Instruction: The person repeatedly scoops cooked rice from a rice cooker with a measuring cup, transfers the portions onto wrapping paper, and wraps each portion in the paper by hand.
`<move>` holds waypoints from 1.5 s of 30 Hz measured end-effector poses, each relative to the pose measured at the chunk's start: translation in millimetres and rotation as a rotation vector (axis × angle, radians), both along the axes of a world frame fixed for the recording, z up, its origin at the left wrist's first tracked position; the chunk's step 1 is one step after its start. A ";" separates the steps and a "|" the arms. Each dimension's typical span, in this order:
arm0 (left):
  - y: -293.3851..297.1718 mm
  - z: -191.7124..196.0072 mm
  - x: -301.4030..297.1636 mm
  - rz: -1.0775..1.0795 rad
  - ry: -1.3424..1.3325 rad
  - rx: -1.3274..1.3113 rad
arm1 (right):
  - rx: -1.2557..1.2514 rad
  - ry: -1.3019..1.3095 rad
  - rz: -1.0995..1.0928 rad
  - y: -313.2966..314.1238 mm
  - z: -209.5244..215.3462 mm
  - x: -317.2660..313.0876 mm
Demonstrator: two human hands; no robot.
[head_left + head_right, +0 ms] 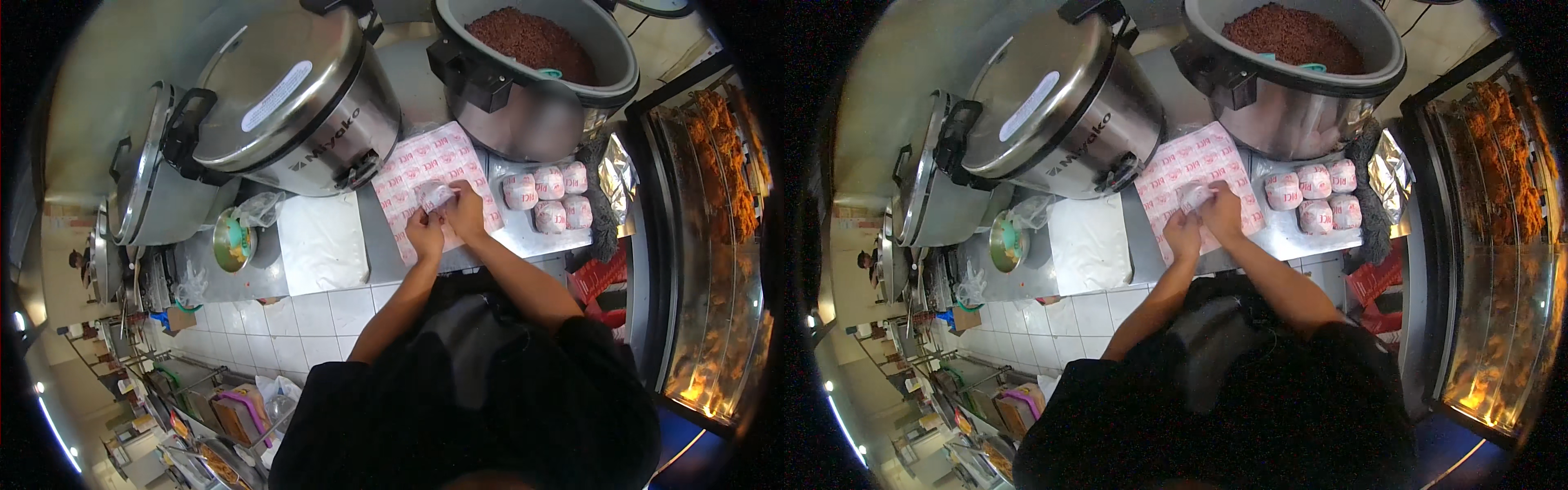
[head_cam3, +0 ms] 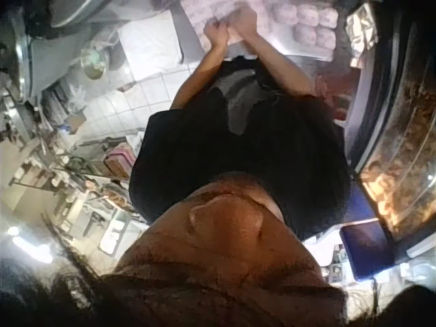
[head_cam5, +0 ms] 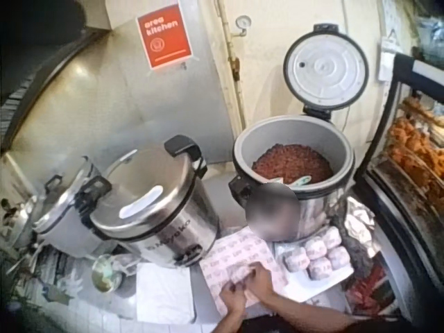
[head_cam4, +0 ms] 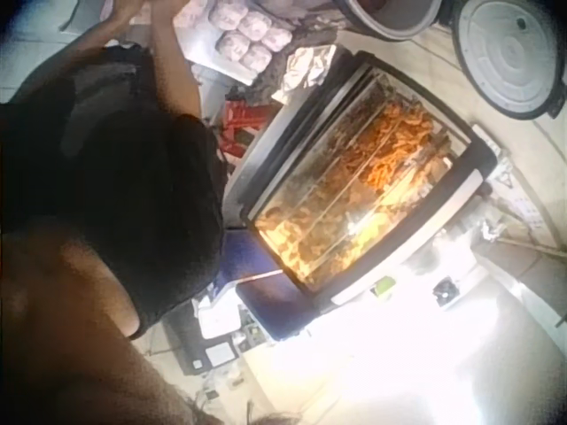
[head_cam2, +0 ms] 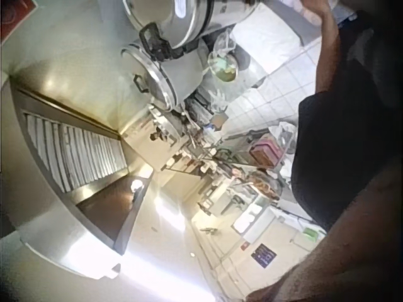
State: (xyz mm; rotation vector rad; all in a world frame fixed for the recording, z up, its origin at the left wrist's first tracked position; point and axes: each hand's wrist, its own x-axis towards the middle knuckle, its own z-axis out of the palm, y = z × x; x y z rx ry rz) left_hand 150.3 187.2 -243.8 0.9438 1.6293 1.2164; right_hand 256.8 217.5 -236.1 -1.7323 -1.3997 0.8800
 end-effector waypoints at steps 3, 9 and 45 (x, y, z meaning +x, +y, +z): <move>-3.2 12.2 -7.5 -0.015 0.266 0.351 | 0.000 0.524 -0.040 -8.7 13.6 0.0; 21.7 103.4 -19.7 -0.423 0.836 0.932 | -0.005 0.771 -0.004 -35.6 110.8 16.8; 15.3 123.5 51.8 -0.524 -0.121 -0.067 | 0.655 -0.825 0.767 190.1 353.8 272.1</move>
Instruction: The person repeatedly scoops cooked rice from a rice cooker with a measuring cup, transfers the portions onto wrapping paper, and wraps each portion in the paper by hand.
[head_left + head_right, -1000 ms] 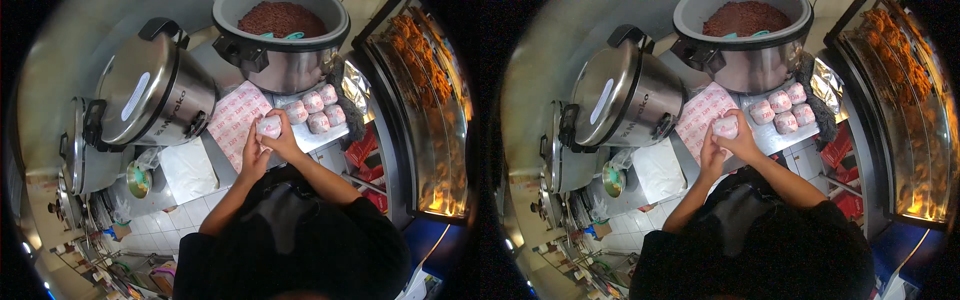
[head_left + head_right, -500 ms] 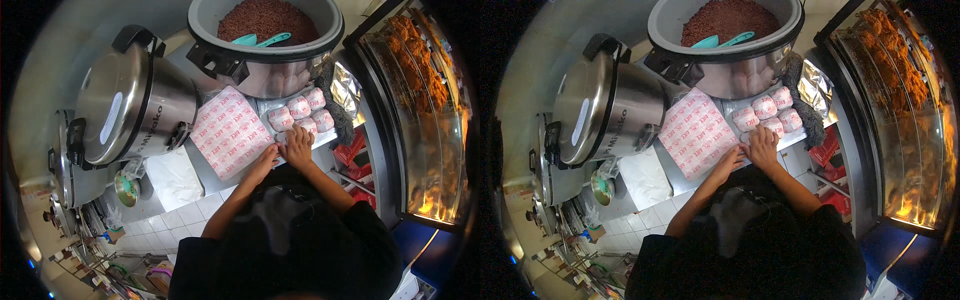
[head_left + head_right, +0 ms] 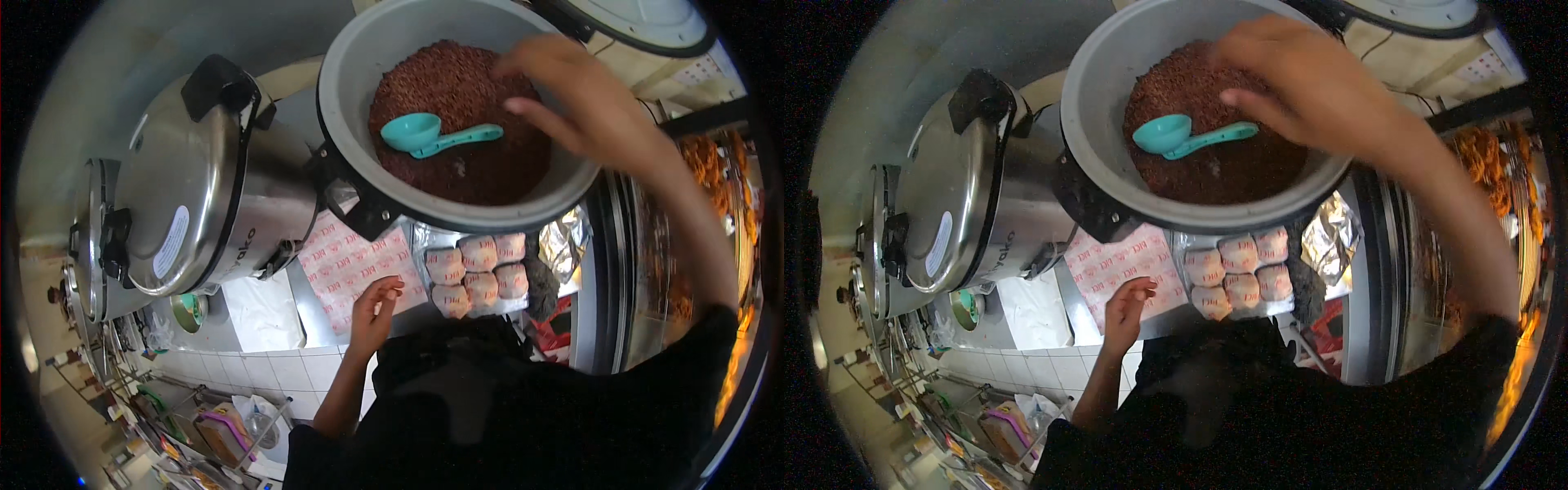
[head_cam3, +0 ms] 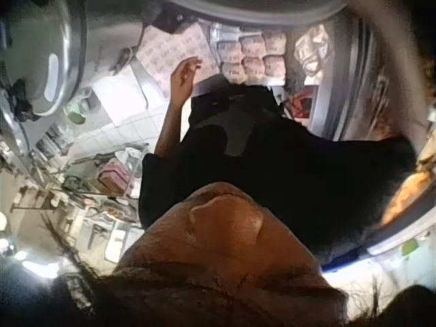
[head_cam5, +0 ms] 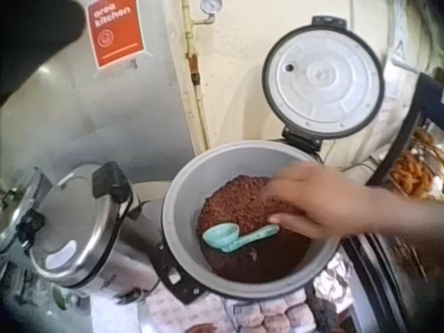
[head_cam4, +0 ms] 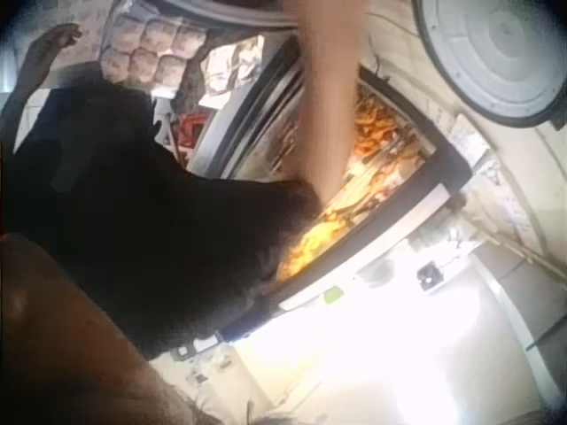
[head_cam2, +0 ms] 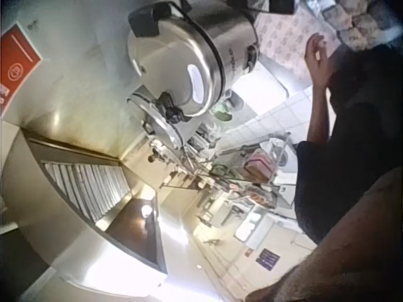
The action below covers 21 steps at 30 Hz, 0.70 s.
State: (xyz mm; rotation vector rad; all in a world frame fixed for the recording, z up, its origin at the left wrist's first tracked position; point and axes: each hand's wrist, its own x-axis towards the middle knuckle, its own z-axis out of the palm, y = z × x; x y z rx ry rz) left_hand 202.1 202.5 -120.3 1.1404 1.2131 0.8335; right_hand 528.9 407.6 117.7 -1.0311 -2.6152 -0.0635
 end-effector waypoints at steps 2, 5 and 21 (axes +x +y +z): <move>22.3 23.7 7.5 0.061 0.090 0.142 | -0.253 -0.272 0.040 53.1 -30.3 -4.2; 47.8 53.7 20.5 0.202 0.092 0.317 | -0.417 -0.833 0.119 93.5 -92.3 -38.1; 101.4 76.3 47.4 0.202 0.235 0.648 | -0.281 -0.619 -0.186 162.6 -79.6 -28.6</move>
